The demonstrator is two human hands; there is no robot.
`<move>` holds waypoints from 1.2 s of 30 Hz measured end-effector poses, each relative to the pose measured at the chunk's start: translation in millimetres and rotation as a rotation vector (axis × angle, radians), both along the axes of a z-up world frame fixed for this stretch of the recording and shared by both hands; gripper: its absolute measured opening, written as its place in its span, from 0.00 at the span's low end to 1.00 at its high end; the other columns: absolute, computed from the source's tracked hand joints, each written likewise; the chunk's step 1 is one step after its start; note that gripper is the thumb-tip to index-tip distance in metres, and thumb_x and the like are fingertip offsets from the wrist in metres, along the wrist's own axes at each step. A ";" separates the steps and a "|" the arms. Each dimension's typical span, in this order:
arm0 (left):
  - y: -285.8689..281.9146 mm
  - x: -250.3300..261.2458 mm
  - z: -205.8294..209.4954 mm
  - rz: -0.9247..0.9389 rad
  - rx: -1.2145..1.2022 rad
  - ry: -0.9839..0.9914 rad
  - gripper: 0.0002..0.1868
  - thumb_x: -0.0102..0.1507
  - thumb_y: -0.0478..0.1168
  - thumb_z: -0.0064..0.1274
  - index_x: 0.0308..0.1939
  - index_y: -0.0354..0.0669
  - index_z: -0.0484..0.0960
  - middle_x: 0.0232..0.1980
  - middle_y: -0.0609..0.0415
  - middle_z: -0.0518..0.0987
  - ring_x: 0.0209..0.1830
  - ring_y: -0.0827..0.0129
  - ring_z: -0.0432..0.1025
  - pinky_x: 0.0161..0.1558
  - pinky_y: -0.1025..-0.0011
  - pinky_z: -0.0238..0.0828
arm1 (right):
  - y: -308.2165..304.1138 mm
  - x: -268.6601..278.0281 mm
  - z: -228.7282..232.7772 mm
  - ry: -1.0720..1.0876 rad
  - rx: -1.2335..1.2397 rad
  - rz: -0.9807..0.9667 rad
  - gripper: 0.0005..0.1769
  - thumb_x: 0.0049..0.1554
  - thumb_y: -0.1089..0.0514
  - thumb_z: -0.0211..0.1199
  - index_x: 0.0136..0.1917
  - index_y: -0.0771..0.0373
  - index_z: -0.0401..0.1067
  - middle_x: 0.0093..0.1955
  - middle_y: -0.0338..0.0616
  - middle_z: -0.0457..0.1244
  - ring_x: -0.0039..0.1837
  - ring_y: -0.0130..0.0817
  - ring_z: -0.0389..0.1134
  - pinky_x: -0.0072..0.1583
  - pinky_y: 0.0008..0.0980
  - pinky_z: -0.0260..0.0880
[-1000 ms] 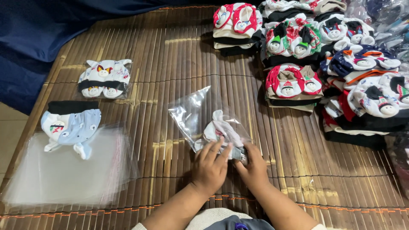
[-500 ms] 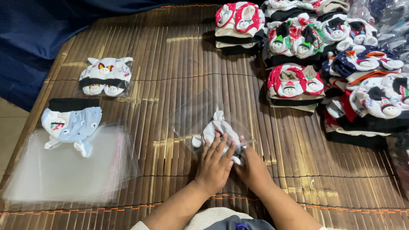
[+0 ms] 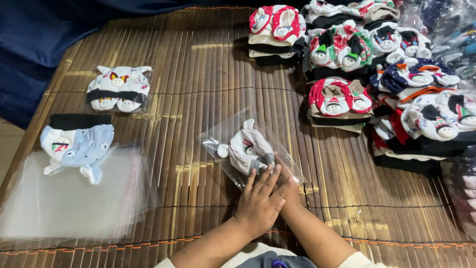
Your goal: Folding small fabric items and placing them into individual plastic bags
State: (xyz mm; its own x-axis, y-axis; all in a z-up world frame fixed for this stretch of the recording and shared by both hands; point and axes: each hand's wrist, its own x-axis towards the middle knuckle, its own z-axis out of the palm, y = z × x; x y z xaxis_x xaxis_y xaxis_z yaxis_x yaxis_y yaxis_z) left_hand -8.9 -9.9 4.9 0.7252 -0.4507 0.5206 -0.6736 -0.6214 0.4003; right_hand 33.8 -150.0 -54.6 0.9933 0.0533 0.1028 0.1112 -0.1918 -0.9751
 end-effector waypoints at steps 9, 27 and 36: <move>10.8 2.0 -0.9 0.017 -0.042 0.048 0.30 0.68 0.43 0.43 0.76 0.49 0.64 0.81 0.36 0.52 0.82 0.42 0.48 0.75 0.36 0.31 | 1.1 -13.3 56.3 -0.464 -0.647 0.122 0.43 0.58 0.60 0.51 0.82 0.72 0.41 0.85 0.67 0.36 0.83 0.58 0.47 0.77 0.41 0.53; 9.0 -0.4 -11.4 -0.058 0.033 0.069 0.26 0.70 0.45 0.42 0.75 0.56 0.67 0.78 0.35 0.60 0.80 0.44 0.51 0.73 0.32 0.30 | -3.2 7.1 18.6 -0.831 -1.074 0.284 0.36 0.58 0.44 0.54 0.78 0.54 0.60 0.83 0.48 0.49 0.85 0.47 0.44 0.78 0.52 0.50; 12.1 -1.5 4.7 -0.060 -0.028 0.028 0.29 0.66 0.41 0.50 0.73 0.52 0.70 0.76 0.33 0.62 0.77 0.41 0.56 0.70 0.31 0.38 | 19.0 42.0 -12.9 -0.864 -1.366 0.190 0.43 0.58 0.31 0.48 0.83 0.42 0.49 0.88 0.39 0.38 0.87 0.37 0.36 0.76 0.63 0.41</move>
State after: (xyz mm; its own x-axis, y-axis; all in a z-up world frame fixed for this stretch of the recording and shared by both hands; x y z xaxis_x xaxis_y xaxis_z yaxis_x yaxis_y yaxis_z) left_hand -10.4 2.2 9.6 0.7118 -0.4795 0.5133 -0.6975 -0.5683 0.4364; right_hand 75.7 -130.9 -67.5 0.6370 0.6757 0.3711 0.6263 -0.7343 0.2618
